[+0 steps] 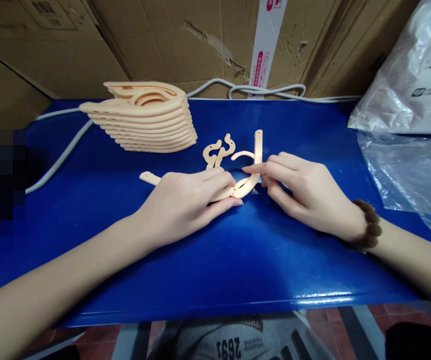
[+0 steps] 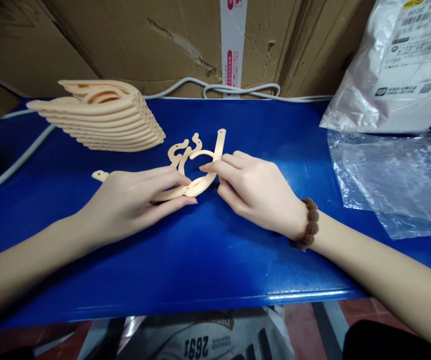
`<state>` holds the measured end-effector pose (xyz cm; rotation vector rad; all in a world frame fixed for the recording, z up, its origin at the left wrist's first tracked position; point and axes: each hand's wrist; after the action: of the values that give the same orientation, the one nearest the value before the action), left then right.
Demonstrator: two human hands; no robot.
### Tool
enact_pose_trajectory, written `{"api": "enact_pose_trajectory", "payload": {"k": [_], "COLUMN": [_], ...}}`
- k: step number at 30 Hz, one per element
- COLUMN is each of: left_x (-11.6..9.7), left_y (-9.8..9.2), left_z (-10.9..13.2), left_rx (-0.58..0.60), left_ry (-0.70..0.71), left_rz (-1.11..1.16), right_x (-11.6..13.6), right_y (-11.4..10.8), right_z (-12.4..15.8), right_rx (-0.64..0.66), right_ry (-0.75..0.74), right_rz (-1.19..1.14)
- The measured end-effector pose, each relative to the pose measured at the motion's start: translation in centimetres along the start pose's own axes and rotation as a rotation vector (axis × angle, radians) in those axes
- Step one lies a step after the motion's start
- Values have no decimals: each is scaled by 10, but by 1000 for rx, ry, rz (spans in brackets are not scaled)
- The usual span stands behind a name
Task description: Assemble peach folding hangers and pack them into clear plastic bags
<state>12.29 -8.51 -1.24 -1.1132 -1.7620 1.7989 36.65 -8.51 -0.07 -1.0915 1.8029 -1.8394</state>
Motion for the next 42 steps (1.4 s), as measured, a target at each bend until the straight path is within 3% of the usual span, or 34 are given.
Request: {"api": "enact_pose_trajectory", "payload": {"k": [8, 15, 19, 23, 31, 42], "left_x": [1, 0, 2, 2, 8, 14], "left_y": [6, 8, 6, 5, 7, 9], "left_z": [2, 4, 3, 2, -2, -5], "left_rx": [-20, 49, 77, 82, -97, -67], "left_ry": [99, 111, 116, 126, 97, 86], "left_rz": [21, 44, 120, 145, 38, 130], "right_x": [2, 1, -1, -8, -16, -18], "right_y": [-3, -4, -6, -6, -4, -1], "right_z": [0, -4, -4, -5, -5, -2], "right_rx": [-19, -89, -126, -95, -61, 4], "right_ry": [10, 194, 208, 201, 258, 260], "right_rz": [25, -36, -83, 35, 320, 514]}}
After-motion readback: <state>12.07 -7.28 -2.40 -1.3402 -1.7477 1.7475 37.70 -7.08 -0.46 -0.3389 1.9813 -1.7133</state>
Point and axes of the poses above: each hand's wrist, its own z-axis away from the middle knuckle, its own y-axis out of the palm, x = y × z, and after that the axes turned 11 degrees about x, right-handed
